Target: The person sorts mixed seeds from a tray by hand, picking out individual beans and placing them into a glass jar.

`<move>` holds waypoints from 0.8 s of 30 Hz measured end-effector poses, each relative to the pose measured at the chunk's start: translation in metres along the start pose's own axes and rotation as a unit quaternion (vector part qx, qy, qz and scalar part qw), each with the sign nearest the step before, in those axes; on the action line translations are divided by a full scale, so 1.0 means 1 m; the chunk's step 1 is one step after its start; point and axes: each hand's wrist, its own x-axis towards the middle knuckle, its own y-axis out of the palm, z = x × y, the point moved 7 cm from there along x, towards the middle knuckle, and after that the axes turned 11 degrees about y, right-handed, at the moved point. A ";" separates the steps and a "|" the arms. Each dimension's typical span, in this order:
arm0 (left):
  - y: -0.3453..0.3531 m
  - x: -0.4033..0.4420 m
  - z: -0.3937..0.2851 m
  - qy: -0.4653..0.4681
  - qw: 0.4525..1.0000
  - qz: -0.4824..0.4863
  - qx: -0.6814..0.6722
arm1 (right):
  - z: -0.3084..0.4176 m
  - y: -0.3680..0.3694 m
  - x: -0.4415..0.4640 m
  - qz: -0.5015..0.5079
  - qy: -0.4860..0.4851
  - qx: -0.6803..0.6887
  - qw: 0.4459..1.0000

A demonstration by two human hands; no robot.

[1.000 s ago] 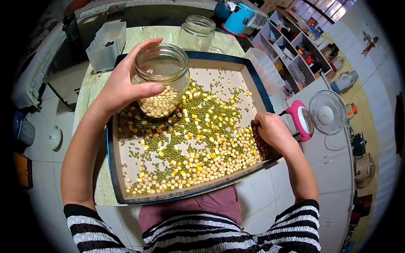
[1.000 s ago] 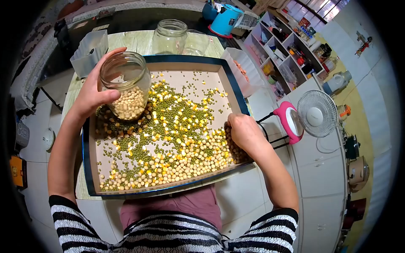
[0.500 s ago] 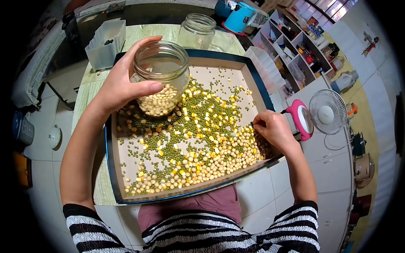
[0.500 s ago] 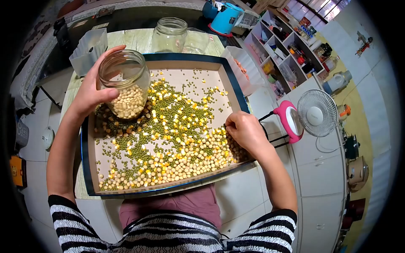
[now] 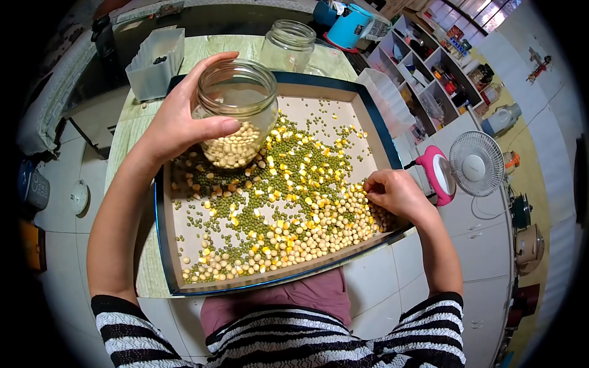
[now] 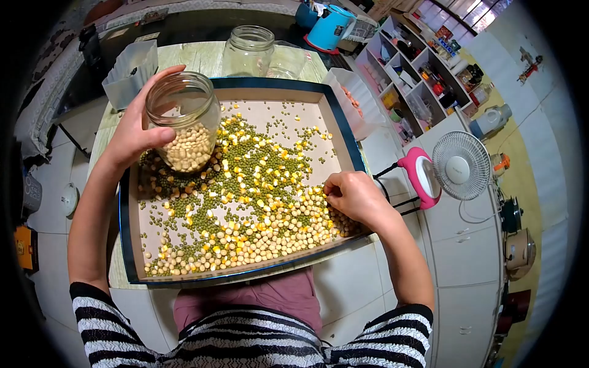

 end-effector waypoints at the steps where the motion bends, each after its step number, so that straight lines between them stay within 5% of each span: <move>1: 0.000 0.000 0.000 0.000 1.000 0.000 0.000 | 0.002 0.000 0.000 -0.001 -0.010 -0.002 1.000; 5: 0.001 0.001 -0.001 -0.020 1.000 0.005 0.015 | 0.010 -0.004 -0.001 -0.004 -0.026 -0.020 0.999; 9: 0.001 0.000 0.000 -0.039 0.999 0.009 0.030 | 0.011 -0.020 0.014 -0.031 0.008 0.142 0.989; 19: 0.001 0.001 -0.005 -0.011 1.000 0.003 -0.013 | 0.182 -0.089 0.039 -0.179 -0.309 0.185 0.915; 24: 0.001 0.001 -0.002 -0.007 1.000 0.006 -0.008 | 0.212 -0.080 0.050 -0.235 -0.362 0.146 0.890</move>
